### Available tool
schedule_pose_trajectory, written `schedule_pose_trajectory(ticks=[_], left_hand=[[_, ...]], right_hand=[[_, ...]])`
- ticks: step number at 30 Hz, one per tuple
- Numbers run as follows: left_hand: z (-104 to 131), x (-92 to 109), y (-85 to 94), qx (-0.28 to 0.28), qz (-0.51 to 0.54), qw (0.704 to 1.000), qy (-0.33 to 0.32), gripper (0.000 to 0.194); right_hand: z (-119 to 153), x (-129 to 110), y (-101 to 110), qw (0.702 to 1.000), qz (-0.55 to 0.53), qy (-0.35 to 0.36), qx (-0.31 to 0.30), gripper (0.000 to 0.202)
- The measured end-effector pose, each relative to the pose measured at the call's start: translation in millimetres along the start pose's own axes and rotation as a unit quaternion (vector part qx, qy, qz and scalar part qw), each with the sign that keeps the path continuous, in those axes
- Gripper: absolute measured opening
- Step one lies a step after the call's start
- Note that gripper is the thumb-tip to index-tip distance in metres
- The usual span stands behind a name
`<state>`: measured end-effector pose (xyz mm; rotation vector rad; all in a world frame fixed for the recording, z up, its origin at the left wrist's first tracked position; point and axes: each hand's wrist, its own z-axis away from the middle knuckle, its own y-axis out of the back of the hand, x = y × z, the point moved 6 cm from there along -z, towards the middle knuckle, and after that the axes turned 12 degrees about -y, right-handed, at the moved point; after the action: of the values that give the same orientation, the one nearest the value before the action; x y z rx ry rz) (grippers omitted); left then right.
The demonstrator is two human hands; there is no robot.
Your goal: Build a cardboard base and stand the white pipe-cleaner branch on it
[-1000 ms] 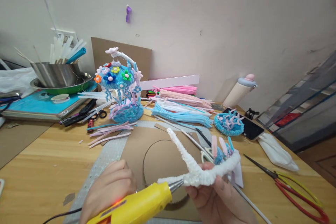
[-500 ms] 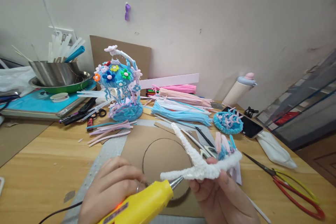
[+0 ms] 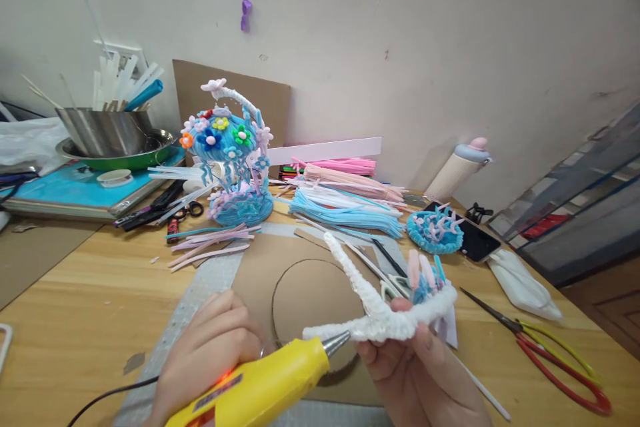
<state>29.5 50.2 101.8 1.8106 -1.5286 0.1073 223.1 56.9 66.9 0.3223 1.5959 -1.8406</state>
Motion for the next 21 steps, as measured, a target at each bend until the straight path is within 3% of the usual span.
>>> schedule_pose_trajectory(ticks=[8, 12, 17, 21], left_hand=[[11.9, -2.1, 0.9, 0.024, -0.021, 0.999, 0.001, 0.041], [10.0, -3.9, 0.0, 0.002, -0.011, 1.000, 0.013, 0.040], [8.0, -3.1, 2.2, 0.011, -0.009, 1.000, -0.022, 0.035], [9.9, -5.9, 1.2, -0.022, -0.023, 0.999, 0.015, 0.035]], right_hand=[[-0.2, -0.4, 0.6, 1.000, 0.005, -0.002, -0.010, 0.018], [0.0, -0.7, 0.4, 1.000, -0.006, -0.001, -0.018, 0.017], [0.4, -1.6, 3.5, 1.000, -0.022, -0.002, -0.011, 0.017], [0.5, -3.3, 6.0, 1.000, -0.024, -0.008, -0.004, 0.018]])
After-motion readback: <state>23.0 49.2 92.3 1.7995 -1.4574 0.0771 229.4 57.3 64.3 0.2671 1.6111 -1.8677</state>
